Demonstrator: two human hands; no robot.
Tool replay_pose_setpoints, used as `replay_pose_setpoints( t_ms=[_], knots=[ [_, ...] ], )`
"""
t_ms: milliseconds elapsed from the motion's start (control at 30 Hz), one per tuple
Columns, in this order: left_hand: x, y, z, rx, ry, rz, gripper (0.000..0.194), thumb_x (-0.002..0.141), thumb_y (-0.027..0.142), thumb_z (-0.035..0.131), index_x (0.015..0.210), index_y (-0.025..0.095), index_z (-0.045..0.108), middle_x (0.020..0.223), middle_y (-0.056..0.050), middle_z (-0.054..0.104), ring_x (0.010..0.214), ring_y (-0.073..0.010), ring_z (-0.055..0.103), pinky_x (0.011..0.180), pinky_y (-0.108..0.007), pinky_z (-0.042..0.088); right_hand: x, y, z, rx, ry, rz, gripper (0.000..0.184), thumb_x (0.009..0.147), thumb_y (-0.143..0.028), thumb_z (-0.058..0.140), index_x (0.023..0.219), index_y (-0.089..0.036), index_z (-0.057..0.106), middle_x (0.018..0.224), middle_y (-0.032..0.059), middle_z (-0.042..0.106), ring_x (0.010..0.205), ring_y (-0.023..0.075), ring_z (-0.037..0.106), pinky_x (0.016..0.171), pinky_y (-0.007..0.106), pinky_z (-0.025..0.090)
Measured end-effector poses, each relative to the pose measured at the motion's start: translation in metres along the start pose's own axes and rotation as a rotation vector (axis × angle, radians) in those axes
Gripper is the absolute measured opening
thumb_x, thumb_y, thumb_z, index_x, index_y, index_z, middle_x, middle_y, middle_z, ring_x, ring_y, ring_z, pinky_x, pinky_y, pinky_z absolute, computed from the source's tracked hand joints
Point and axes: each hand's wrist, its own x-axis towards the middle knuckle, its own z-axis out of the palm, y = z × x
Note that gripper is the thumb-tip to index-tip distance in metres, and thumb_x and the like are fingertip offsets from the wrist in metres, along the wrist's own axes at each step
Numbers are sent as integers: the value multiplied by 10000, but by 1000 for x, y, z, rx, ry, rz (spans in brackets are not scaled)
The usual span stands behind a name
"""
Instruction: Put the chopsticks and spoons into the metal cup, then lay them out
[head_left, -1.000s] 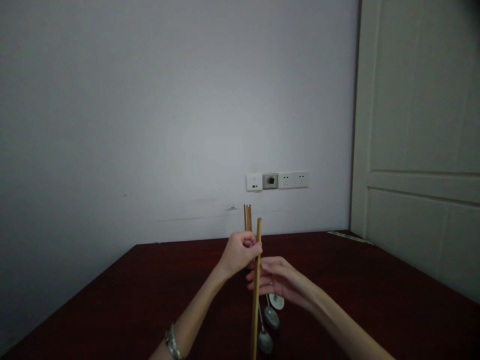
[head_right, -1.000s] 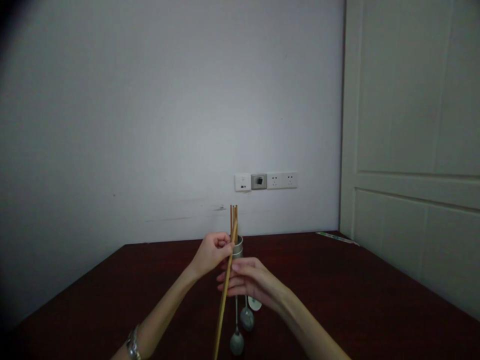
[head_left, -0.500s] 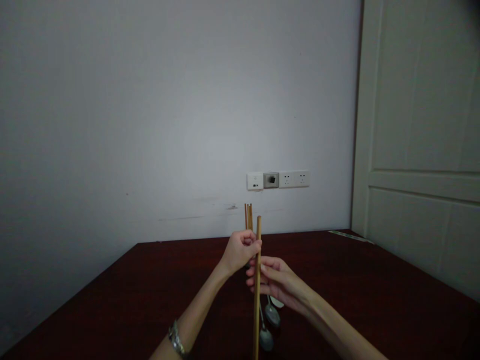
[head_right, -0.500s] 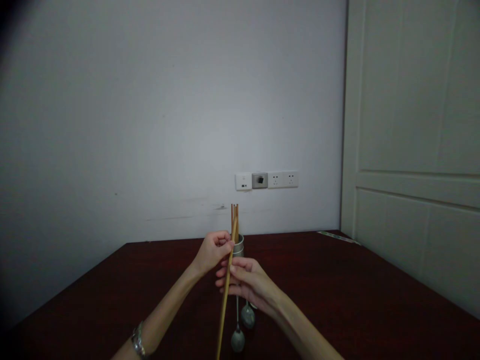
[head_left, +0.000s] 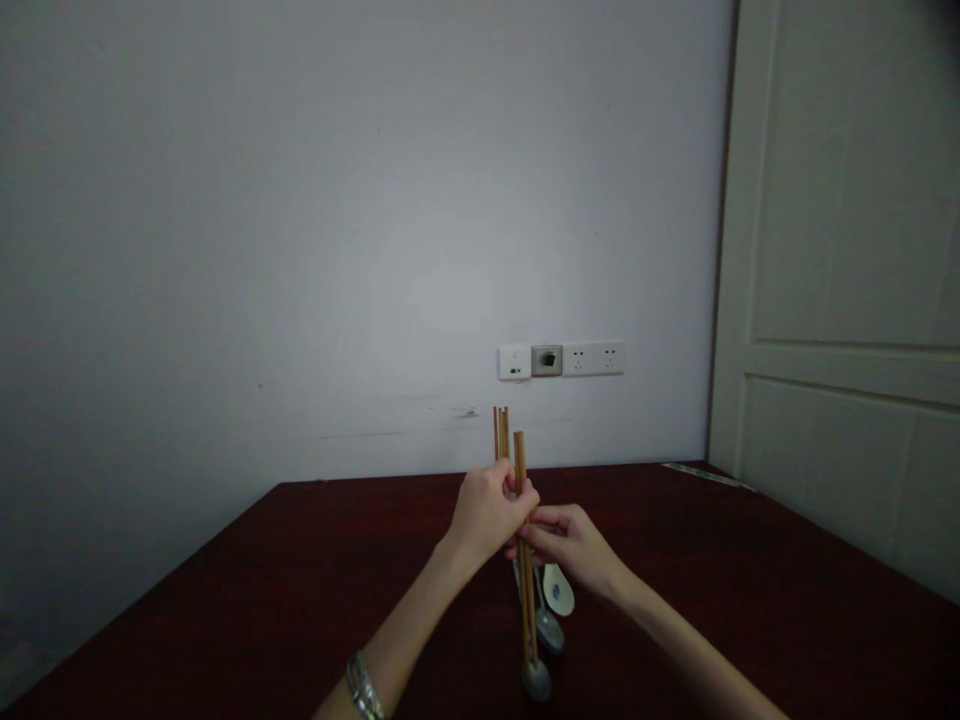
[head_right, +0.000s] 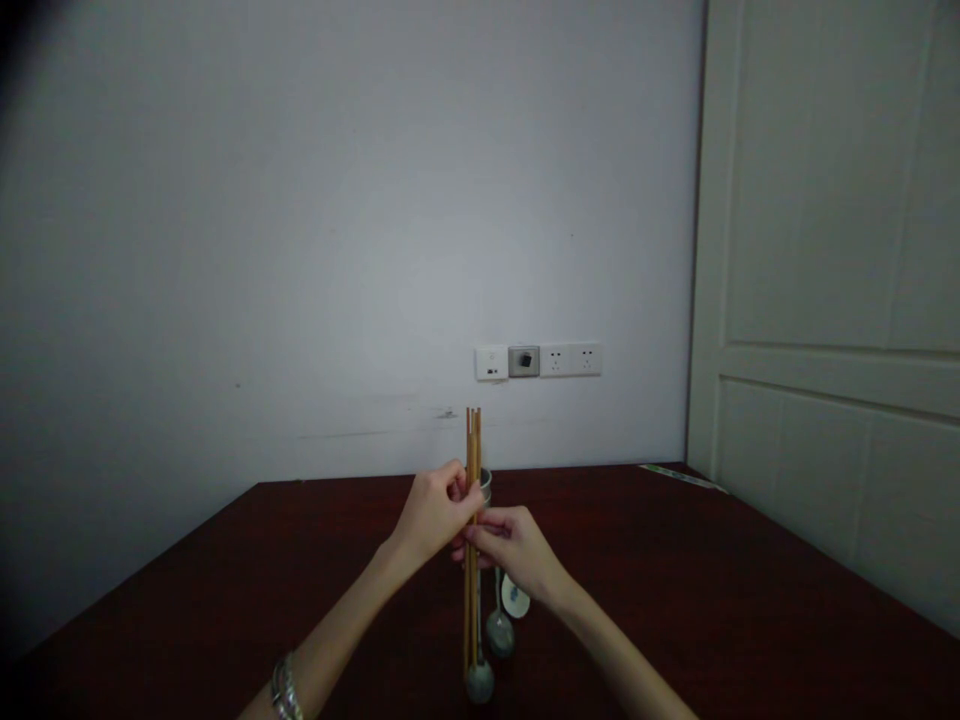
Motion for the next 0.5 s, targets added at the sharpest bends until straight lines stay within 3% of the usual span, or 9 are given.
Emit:
replay_pose_setpoints(
  t_ms=[200,400,500],
  knots=[
    [0,-2,-2,-62,4,39,187,705,335,545,629,165,536,539,15,527,499,-87,462,508,-199,331,0,-2,-4,15,-18,6,412,648,-492,621,812,-117,674,746,77,671,710,179,626,652,303,486],
    [7,-2,-5,-714,-164,-93,307,678,354,612,857,110,562,757,-77,650,681,-158,610,616,-246,459,-2,-3,-11,43,-101,5,320,712,-380,612,881,-113,658,826,102,678,783,194,637,739,348,483],
    [6,5,-14,-856,-264,-121,330,674,354,622,855,82,576,831,-124,657,753,-196,626,665,-280,476,-4,0,-13,44,-144,13,300,715,-348,618,894,-110,654,861,118,680,796,203,640,762,369,478]
  ],
)
